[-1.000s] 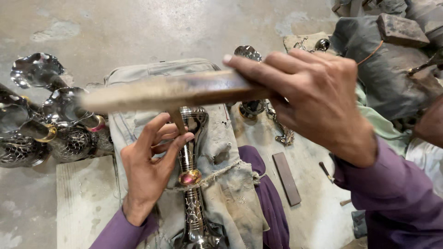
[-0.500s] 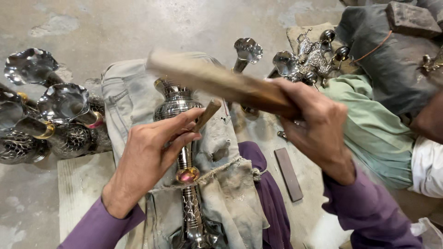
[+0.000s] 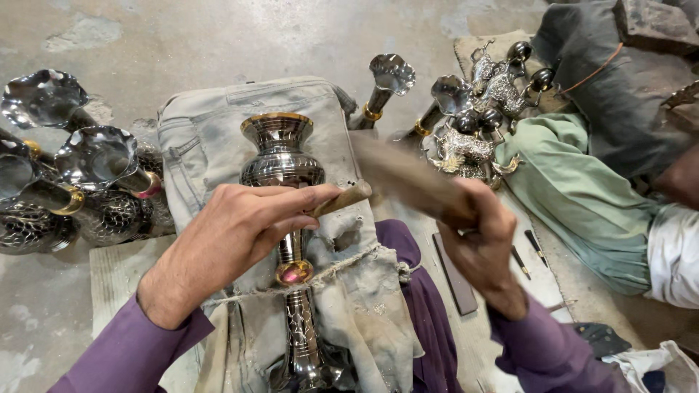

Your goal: The person sits on the floor holding a small punch against the engraved body of a brass vase and strikes the punch with a wooden mallet, working the patterned surface. Other finished vases and metal ornaments lie around the workspace.

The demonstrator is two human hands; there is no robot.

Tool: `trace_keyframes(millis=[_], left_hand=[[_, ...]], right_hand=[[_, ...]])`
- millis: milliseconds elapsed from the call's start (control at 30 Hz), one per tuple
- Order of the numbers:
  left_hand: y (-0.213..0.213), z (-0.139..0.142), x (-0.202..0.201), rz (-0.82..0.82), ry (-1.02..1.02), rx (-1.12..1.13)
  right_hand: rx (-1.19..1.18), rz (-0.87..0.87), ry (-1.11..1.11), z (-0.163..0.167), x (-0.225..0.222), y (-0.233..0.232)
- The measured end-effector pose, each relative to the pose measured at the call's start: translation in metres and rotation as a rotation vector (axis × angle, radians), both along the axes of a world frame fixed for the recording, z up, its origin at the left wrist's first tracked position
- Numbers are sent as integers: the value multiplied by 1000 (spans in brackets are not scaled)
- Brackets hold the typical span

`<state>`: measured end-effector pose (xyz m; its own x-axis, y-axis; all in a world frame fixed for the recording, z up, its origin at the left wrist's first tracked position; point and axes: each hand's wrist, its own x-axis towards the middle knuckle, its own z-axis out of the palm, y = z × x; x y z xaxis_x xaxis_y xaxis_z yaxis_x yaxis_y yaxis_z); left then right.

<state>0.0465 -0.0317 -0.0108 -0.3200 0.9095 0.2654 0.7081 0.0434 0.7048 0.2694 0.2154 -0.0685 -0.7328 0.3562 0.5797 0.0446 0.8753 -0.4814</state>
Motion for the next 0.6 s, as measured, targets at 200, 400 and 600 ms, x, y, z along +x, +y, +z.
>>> trace_keyframes(millis=[200,400,600], left_hand=[[-4,-6,-9,-155,8,133],[-9,-16,-10,-130,-73,-19],[-14,-26,-13,-189,43,71]], right_hand=[[132,4,18,-15,6,-19],[-103,44,-64,-11,10,-11],[-425,291,334,-18,10,-14]])
